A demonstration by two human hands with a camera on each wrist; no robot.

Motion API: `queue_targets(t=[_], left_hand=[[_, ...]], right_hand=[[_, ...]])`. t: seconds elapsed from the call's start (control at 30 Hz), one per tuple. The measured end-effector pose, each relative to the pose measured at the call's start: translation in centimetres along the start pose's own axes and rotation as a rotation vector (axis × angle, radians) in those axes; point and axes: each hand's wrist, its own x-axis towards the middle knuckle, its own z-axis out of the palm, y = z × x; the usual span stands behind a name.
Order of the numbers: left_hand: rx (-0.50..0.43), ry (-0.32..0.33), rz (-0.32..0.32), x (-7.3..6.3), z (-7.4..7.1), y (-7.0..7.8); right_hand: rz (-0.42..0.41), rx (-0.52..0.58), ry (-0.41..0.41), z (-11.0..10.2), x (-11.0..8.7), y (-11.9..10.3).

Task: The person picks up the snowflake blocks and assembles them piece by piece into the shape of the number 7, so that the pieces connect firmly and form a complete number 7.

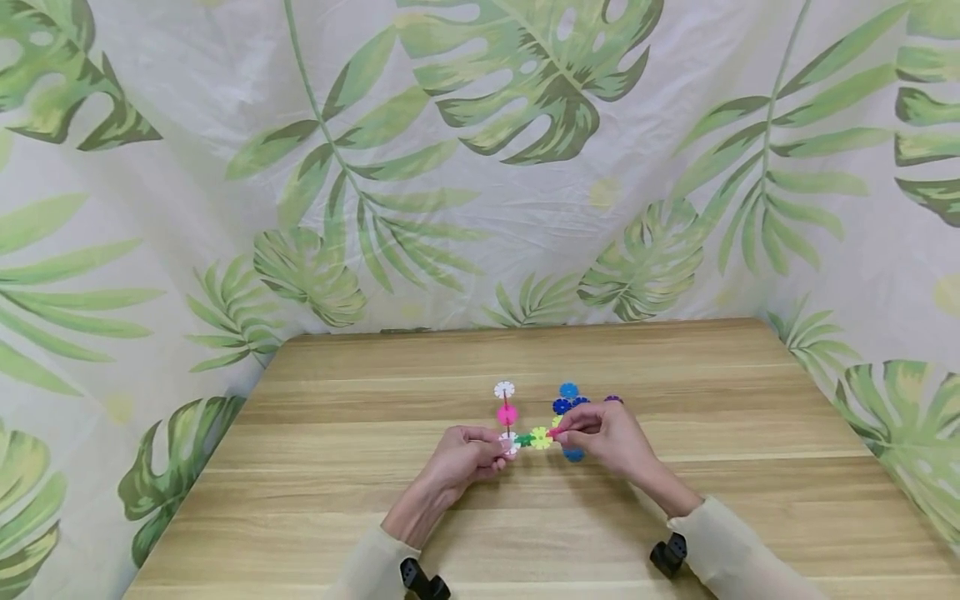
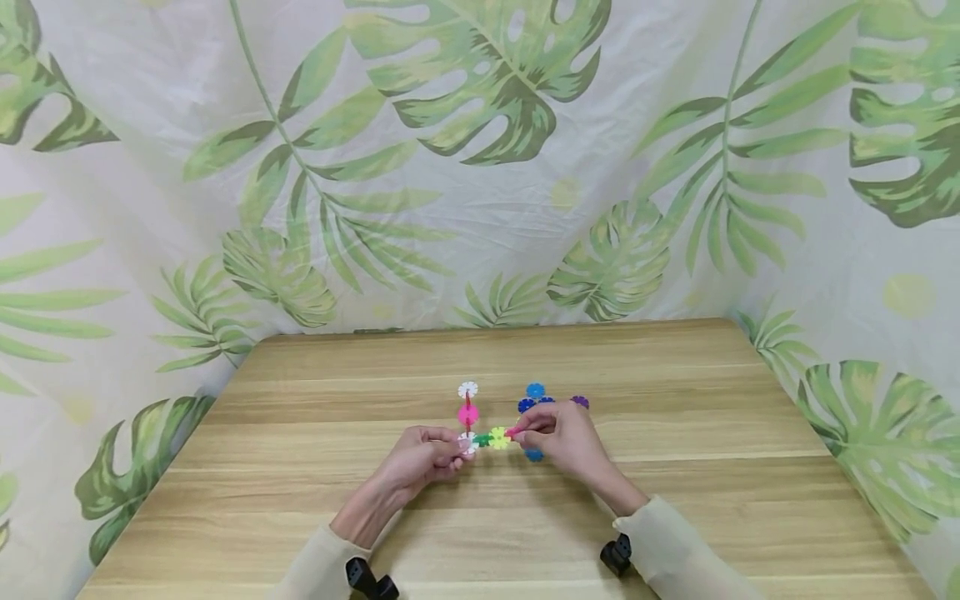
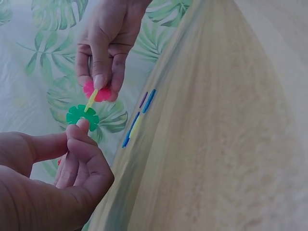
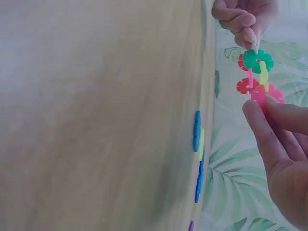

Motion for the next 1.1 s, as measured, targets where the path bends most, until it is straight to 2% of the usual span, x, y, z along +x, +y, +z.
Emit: queue_targets(t=[0.2, 0.37, 0.5, 0.67, 0.73, 0.9, 1.0, 1.1], left_hand=[[0.004, 0.006, -0.002, 0.1, -0.3, 0.1], [-0.014, 0.006, 0.014, 0.0, -0.3, 0.4], [-0.028, -0.005, 0.016, -0.2, 0.3, 0.4], [-0.062, -0.036, 0.029, -0.3, 1.6, 0.2], [-0.096, -0.020, 0.047, -0.2, 2.2, 0.0], [-0.173, 0.074, 0.096, 0.0, 3.2, -0.4], [-0.192, 0.117, 0.111, 0.1, 3.5, -0.6], [-0.193, 0.141, 0.107, 0.2, 3.4, -0.6]], right_hand=[[0.033, 0.016, 0.010, 0.2, 0.1, -0.3], [0.082, 0.095, 0.047, 0.4, 0.2, -0.5], [0.093, 0.139, 0.091, 0.7, 0.2, -1.2], [0.049, 0.161, 0.141, 1.4, 0.3, -1.8], [0.030, 0.161, 0.152, 1.7, 0.3, -1.9], [0.001, 0.112, 0.143, 2.4, 0.3, -1.7], [-0.036, 0.061, 0.091, 2.4, 0.3, -1.5], [-0.062, -0.003, 0.013, 1.4, 0.6, -1.1]])
